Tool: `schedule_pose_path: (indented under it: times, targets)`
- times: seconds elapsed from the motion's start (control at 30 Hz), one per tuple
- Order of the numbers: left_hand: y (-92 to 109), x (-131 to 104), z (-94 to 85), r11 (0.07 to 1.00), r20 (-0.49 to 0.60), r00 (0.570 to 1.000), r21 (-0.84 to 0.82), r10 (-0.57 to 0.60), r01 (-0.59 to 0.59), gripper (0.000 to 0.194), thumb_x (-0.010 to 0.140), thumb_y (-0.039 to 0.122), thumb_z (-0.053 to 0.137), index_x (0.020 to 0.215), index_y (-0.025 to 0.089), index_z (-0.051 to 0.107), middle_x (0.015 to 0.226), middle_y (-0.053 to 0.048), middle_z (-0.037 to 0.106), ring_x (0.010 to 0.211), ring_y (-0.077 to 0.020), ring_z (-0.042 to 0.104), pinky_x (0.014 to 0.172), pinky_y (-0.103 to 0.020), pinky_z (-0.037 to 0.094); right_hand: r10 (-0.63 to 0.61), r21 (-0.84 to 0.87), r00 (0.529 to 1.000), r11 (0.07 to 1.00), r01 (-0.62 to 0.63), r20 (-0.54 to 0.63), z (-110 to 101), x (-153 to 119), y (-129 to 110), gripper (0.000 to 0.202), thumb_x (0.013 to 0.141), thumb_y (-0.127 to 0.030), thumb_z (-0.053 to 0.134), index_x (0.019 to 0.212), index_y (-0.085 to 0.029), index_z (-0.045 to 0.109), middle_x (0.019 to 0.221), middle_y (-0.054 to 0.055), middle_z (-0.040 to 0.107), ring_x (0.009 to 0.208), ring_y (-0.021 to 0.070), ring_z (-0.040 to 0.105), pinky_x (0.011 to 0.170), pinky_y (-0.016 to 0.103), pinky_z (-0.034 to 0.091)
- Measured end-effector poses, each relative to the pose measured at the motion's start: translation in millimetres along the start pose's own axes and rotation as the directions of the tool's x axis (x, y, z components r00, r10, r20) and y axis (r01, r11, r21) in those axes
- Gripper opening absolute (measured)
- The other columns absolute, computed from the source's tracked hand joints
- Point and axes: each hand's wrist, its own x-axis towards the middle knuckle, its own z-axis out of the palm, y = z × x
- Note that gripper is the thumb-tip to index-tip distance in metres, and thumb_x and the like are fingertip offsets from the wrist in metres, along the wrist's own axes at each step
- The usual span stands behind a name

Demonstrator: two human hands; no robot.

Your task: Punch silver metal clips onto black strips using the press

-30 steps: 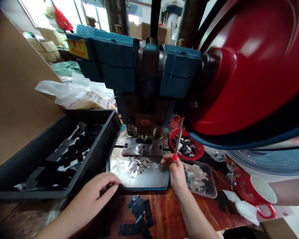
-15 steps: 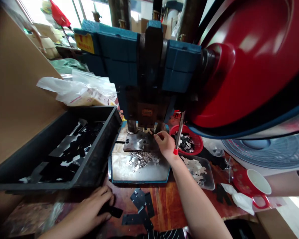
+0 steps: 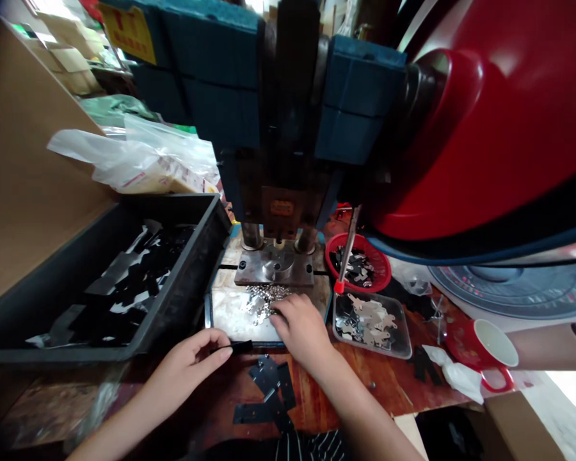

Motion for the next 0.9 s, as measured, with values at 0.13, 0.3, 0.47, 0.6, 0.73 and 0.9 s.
schedule_pose_path:
  times: [0.13,0.3,0.47,0.6,0.73,0.9]
  targets:
    - [5.6,3.3,5.2,0.991,-0.064,0.998,-0.136,-0.015,0.006,0.019,0.074,0.037,0.06,0.079,0.018,0.062,0.077,-0.001,0.061,0.074,-0.018,0.056,0.069,-0.027,0.044,-0.051,-0.119,0.999,0.992,0.051,0.007,9.2,-0.4,-1.1,0.016,0.09,-0.025,0.051,0.088,-0.023,0.067,0.085,0.006,0.064,0.084,0.0223,0.055,0.076,0.036,0.046]
    - [4.7,7.6,5.7,0.962,-0.059,0.996,-0.268,-0.069,0.051,0.023,0.074,0.039,0.063,0.082,0.018,0.063,0.068,0.001,0.059,0.066,-0.0161,0.056,0.064,-0.026,0.044,-0.03,-0.051,0.997,0.998,0.027,-0.069,0.8,8.8,2.5,0.015,0.091,-0.022,0.047,0.087,-0.02,0.062,0.086,0.006,0.062,0.084,0.0215,0.055,0.078,0.036,0.045]
    - [13.5,16.0,9.0,0.897,-0.107,0.985,-0.436,-0.137,0.077,0.028,0.071,0.039,0.066,0.086,0.015,0.065,0.065,0.001,0.06,0.062,-0.0144,0.057,0.062,-0.026,0.046,-0.043,-0.112,0.958,0.994,0.011,-0.282,-14.9,49.1,10.4,0.014,0.089,-0.021,0.048,0.084,-0.019,0.061,0.085,0.006,0.063,0.084,0.0215,0.054,0.081,0.037,0.042]
    - [20.3,22.0,11.5,0.858,-0.157,0.976,-0.511,-0.152,0.051,0.031,0.069,0.039,0.067,0.088,0.015,0.067,0.073,-0.002,0.065,0.064,-0.0146,0.06,0.062,-0.026,0.048,-0.109,-0.205,0.944,0.978,0.046,-0.31,-19.2,77.1,19.8,0.017,0.09,-0.022,0.047,0.087,-0.019,0.064,0.086,0.007,0.063,0.084,0.0217,0.053,0.08,0.037,0.042]
    - [20.8,24.8,10.8,0.844,-0.187,0.97,-0.535,-0.158,0.034,0.03,0.069,0.038,0.068,0.089,0.015,0.068,0.073,-0.003,0.067,0.065,-0.0153,0.062,0.062,-0.026,0.05,-0.157,-0.223,0.96,0.969,0.104,-0.234,-19.7,79.4,23.6,0.02,0.09,-0.025,0.047,0.092,-0.021,0.067,0.089,0.007,0.064,0.087,0.0214,0.054,0.082,0.038,0.042]
    - [22.6,27.2,9.2,0.827,-0.206,0.964,-0.561,-0.165,0.022,0.031,0.069,0.037,0.069,0.091,0.015,0.069,0.076,-0.003,0.068,0.066,-0.015,0.063,0.063,-0.026,0.051,-0.184,-0.164,0.953,0.975,0.147,-0.243,-21.7,72.3,23.6,0.024,0.09,-0.026,0.048,0.103,-0.023,0.067,0.098,0.008,0.063,0.095,0.0223,0.054,0.086,0.041,0.043]
